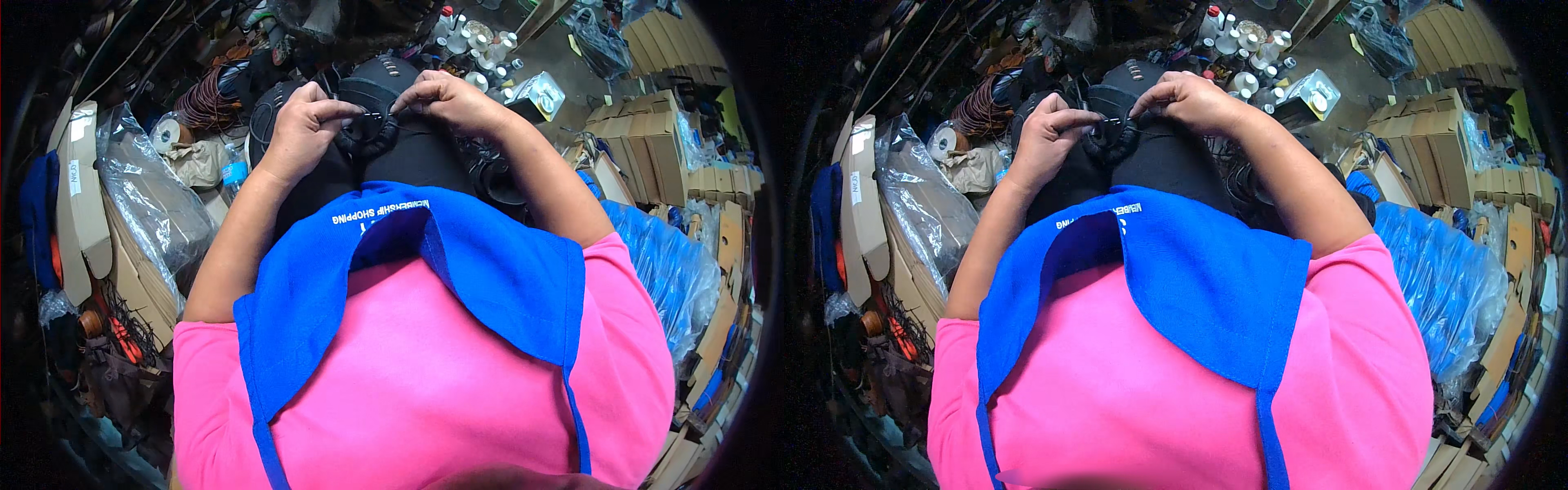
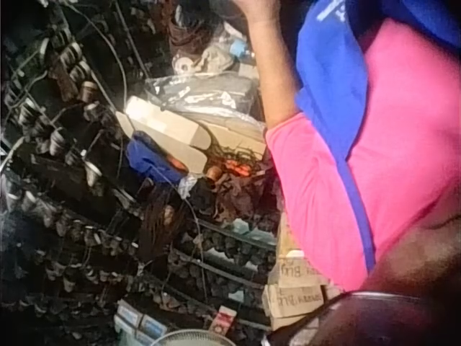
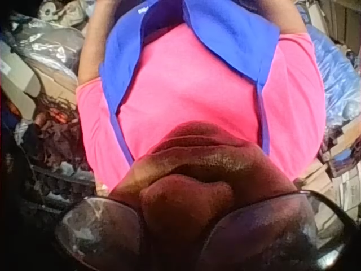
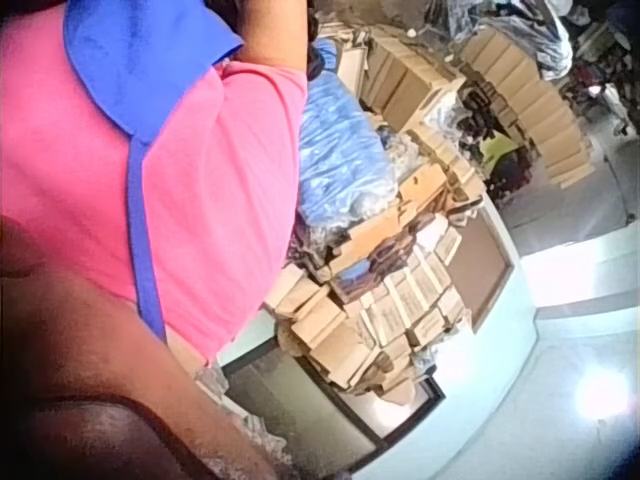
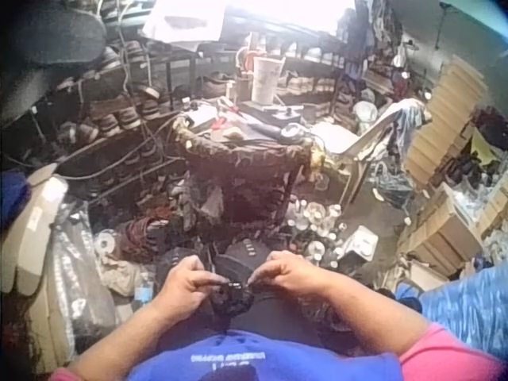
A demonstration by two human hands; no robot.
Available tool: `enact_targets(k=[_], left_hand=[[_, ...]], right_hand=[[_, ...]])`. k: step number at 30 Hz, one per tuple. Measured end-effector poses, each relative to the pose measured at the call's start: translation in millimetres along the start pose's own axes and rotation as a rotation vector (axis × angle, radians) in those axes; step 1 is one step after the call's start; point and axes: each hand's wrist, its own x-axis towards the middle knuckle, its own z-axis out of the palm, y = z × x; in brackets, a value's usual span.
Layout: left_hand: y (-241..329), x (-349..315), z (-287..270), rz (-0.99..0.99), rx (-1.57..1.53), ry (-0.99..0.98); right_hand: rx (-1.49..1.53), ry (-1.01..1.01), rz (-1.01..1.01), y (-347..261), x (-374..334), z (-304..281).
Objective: Manually sewing a black shoe component using a needle and thread.
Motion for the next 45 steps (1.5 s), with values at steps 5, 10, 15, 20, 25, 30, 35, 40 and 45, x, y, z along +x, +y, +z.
enact_targets(k=[5,10,15,20,25,30,35,40,45], left_hand=[[-0.5,0.1,-1.8,-0.001,-0.026,-0.015],[-1.2,-0.1,-2.4,0.008,-0.042,-0.019],[0.9,0.0,-0.8,0.019,-0.002,-0.026],[-0.7,0.3,4.8,0.019,0.009,-0.051],[-3.6,15.1,6.1,-0.036,-0.125,-0.167],[9.8,4.4,-2.4,0.055,0.035,-0.148],[5.6,-4.0,7.6,-0.247,-0.133,-0.151],[4.6,5.3,26.6,-0.412,-0.495,-0.124],[12.6,12.1,25.3,-0.280,-0.266,-0.114]], right_hand=[[0.013,-0.021,-0.003,-3.5,0.7,-2.9],[0.001,-0.006,-0.019,-3.9,0.0,-2.8],[-0.003,-0.011,-0.013,-3.2,-0.2,-3.5],[0.073,-0.018,0.006,-2.8,-1.9,-0.9],[0.123,-0.083,0.020,0.3,3.0,-2.0],[0.133,-0.038,0.041,-2.8,-9.3,2.1],[0.498,0.069,0.185,-5.7,-12.1,17.7],[0.584,0.082,0.208,-3.2,-6.6,23.7],[0.376,0.107,0.209,-13.4,0.4,22.1]])
